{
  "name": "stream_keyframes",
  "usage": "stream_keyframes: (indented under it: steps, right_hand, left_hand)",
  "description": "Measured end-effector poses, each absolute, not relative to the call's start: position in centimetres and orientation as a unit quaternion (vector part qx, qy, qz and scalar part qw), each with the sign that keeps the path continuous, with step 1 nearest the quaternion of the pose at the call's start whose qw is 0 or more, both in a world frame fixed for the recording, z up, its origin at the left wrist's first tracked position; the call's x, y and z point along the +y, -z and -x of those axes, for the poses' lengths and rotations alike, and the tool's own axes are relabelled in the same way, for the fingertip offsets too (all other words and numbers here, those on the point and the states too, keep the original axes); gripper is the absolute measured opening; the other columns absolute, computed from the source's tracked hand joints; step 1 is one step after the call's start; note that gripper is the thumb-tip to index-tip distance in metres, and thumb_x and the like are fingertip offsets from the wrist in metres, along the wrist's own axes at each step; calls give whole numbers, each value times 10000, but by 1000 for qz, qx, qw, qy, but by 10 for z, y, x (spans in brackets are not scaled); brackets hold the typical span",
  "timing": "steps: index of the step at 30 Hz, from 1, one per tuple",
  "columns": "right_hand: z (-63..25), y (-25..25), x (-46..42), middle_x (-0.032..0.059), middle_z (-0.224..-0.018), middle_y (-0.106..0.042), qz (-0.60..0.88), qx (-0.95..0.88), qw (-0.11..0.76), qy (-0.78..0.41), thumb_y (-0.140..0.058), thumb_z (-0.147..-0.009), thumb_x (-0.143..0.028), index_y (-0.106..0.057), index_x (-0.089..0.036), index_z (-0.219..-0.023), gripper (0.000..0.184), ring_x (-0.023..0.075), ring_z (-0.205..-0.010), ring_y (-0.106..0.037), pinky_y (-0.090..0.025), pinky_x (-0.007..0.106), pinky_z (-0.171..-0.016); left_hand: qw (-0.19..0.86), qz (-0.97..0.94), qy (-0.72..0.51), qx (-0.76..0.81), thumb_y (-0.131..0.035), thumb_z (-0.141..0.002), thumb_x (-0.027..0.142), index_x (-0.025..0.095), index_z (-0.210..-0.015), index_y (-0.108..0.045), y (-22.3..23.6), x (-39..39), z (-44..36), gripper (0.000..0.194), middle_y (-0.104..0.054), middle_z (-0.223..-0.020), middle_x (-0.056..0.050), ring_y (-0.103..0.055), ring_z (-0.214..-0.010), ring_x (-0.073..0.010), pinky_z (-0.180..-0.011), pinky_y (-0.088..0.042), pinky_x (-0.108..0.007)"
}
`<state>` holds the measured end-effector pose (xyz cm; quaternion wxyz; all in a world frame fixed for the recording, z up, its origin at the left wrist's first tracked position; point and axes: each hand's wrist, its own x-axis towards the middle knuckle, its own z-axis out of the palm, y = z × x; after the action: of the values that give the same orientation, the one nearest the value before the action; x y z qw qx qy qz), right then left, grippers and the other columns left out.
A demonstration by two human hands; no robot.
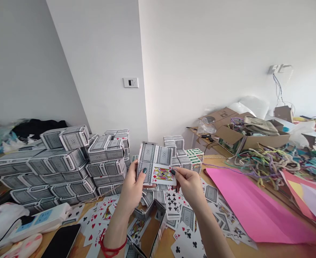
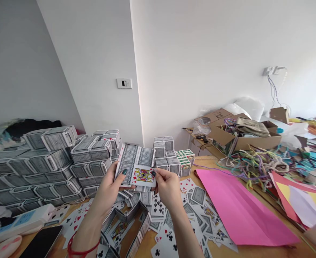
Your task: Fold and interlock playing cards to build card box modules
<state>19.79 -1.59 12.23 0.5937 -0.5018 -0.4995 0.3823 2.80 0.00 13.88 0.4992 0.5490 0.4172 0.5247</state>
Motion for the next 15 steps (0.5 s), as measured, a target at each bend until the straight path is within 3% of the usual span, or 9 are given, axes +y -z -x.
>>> stream_keyframes:
  steps: [15]
  right_hand:
    - [-196, -119, -14, -10, -461, -553, 485, -482, 610, -401, -574, -731, -387, -702, -122, -829, 310, 108, -342, -488, -342, 201, -303]
  left_hand:
    - [505, -541, -537, 404, -504, -791, 303, 248, -1146, -442, -143, -5, -37, 364, -528, -1204, -78, -622, -880, -236, -547, -568, -313]
